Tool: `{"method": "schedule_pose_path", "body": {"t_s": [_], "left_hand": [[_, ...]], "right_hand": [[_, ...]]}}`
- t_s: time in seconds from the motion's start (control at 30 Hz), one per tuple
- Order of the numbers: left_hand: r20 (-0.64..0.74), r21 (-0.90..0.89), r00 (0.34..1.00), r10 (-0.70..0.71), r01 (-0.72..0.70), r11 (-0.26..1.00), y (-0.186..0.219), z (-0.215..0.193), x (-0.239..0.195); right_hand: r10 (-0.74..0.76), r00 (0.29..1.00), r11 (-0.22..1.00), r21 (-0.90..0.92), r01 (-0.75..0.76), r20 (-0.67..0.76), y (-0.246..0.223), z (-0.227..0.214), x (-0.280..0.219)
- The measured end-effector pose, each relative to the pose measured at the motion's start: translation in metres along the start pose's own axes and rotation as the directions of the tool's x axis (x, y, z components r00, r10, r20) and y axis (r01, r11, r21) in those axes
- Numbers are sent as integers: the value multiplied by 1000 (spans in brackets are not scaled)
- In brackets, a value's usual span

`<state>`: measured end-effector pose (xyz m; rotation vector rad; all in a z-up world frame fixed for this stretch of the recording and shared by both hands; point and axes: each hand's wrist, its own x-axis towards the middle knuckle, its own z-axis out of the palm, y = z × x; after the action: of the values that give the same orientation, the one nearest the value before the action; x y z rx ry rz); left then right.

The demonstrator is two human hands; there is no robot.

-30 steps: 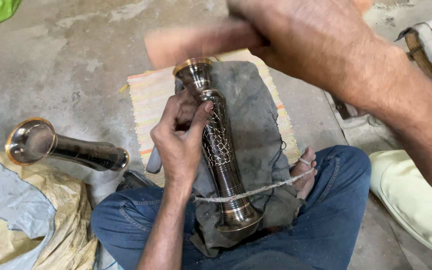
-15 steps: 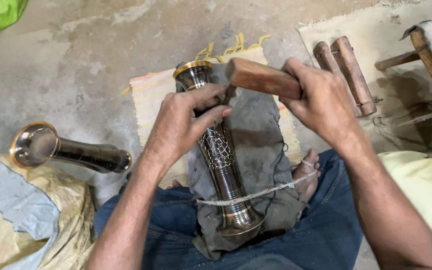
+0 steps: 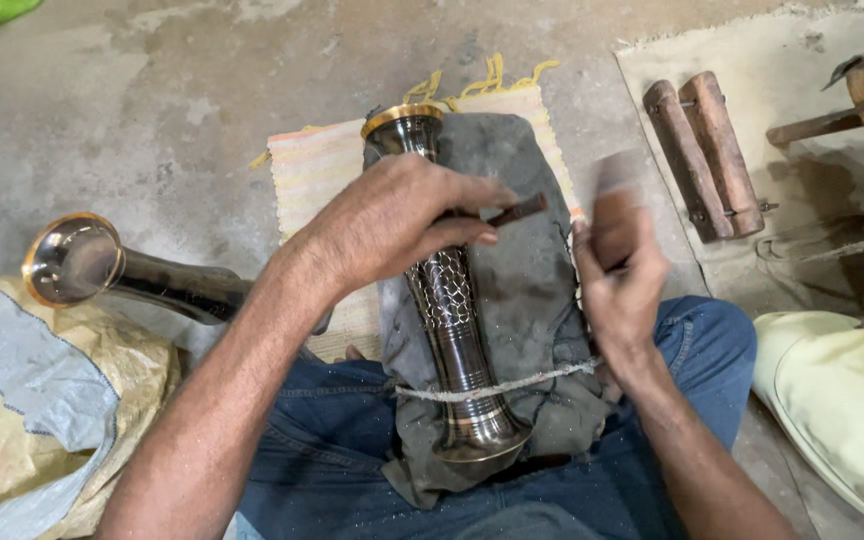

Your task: The person sits on the floor and uses a chisel and wooden mallet to engrave a decorative pattern onto a brass vessel. They repeatedly strike the chisel to create indentations in the metal surface.

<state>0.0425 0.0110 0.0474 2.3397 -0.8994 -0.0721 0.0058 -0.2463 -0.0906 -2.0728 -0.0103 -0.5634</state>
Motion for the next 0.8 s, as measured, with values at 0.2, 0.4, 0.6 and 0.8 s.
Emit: {"method": "schedule_pose_path", "body": {"t_s": [0.2, 0.4, 0.6, 0.8], "left_hand": [[78, 122, 995, -70, 60, 991, 11, 8, 1], [53, 281, 998, -26, 10, 960, 25, 15, -5], [68, 197, 984, -164, 147, 969, 23, 14, -26], [-536, -550, 740, -405, 58, 833, 0, 20, -58]], "right_hand": [[-292, 956, 955, -64, 290, -21, 16, 0, -10], [-338, 941, 938, -91, 335, -23, 15, -8, -17], [-216, 976, 975, -64, 214, -30, 6, -15, -22], [-685, 560, 727, 383, 570, 465, -18, -56, -37]]}}
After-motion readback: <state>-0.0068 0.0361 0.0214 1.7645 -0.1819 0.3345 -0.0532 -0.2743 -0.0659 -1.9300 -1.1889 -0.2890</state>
